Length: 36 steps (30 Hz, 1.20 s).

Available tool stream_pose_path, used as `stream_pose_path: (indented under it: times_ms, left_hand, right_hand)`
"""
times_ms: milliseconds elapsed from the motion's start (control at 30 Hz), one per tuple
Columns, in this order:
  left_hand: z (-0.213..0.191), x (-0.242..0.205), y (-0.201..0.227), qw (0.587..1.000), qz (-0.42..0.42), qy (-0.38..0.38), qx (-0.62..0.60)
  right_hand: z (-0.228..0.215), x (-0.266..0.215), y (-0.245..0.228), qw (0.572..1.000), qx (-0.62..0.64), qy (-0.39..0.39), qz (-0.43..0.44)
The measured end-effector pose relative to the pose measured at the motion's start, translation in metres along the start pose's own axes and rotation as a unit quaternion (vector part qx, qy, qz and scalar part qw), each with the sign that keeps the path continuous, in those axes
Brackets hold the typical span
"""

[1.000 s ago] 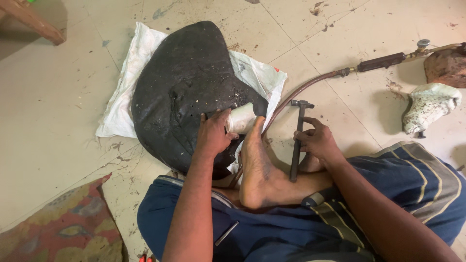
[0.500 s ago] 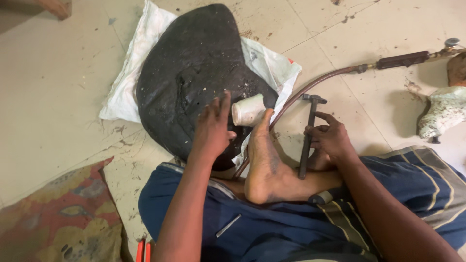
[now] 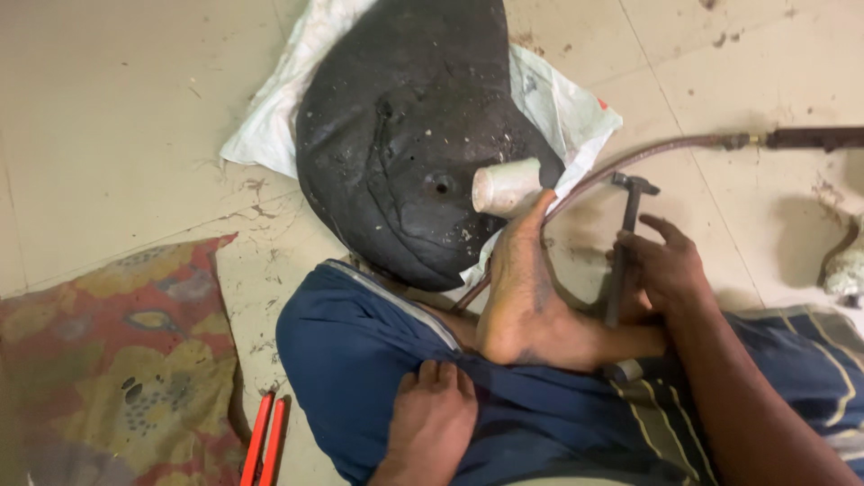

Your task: The person sits on the floor and uses a hammer and chisel to carve a white cylindrical stone object placed on a large dark rock. The person repeatedly strikes the chisel to shape the stone.

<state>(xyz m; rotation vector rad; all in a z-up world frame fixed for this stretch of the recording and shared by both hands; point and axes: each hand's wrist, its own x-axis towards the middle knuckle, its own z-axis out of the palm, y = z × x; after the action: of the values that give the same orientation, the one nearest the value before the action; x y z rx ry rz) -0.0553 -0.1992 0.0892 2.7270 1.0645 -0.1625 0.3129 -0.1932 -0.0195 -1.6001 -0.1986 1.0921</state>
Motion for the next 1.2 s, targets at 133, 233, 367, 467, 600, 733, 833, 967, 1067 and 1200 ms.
stream_pose_path:
  times_ms: [133,233,367,467,600,733,833,967,1067,1200]
  left_hand:
    - [-0.023,0.016,-0.046,0.958,0.041,0.171,-0.227]
    - [-0.026,0.061,-0.086,0.917,-0.101,0.192,-0.336]
    - [-0.022,0.126,-0.101,0.740,-0.186,0.243,-0.599]
    - [-0.009,0.173,-0.103,0.678,-0.194,0.242,-0.666]
    - [0.017,0.216,-0.090,0.685,-0.100,0.283,-0.664]
    - [0.033,0.229,-0.090,0.752,-0.083,0.337,-0.560]
    - [0.038,0.231,-0.093,0.798,-0.083,0.332,-0.497]
    - [0.038,0.234,-0.092,0.802,-0.024,0.376,-0.464]
    - [0.041,0.233,-0.092,0.805,0.002,0.381,-0.455]
    - [0.045,0.236,-0.096,0.809,0.013,0.370,-0.457]
  right_hand:
    - [-0.019,0.008,0.015,0.991,0.111,-0.033,0.066]
    - [-0.019,0.021,0.019,0.991,0.102,-0.061,0.063]
    - [-0.022,-0.001,-0.002,0.998,-0.058,-0.023,0.009]
    - [-0.016,-0.028,-0.027,0.992,-0.118,-0.030,-0.041]
    - [-0.001,-0.067,-0.053,0.978,-0.204,0.007,-0.045]
    - [0.010,-0.096,-0.065,0.950,-0.307,0.032,-0.041]
    - [0.016,-0.104,-0.069,0.949,-0.310,0.023,-0.053]
    - [0.030,-0.109,-0.071,0.931,-0.338,-0.027,-0.131]
    - [0.043,-0.110,-0.070,0.892,-0.439,-0.021,-0.111]
    - [0.056,-0.114,-0.071,0.801,-0.478,-0.077,-0.351]
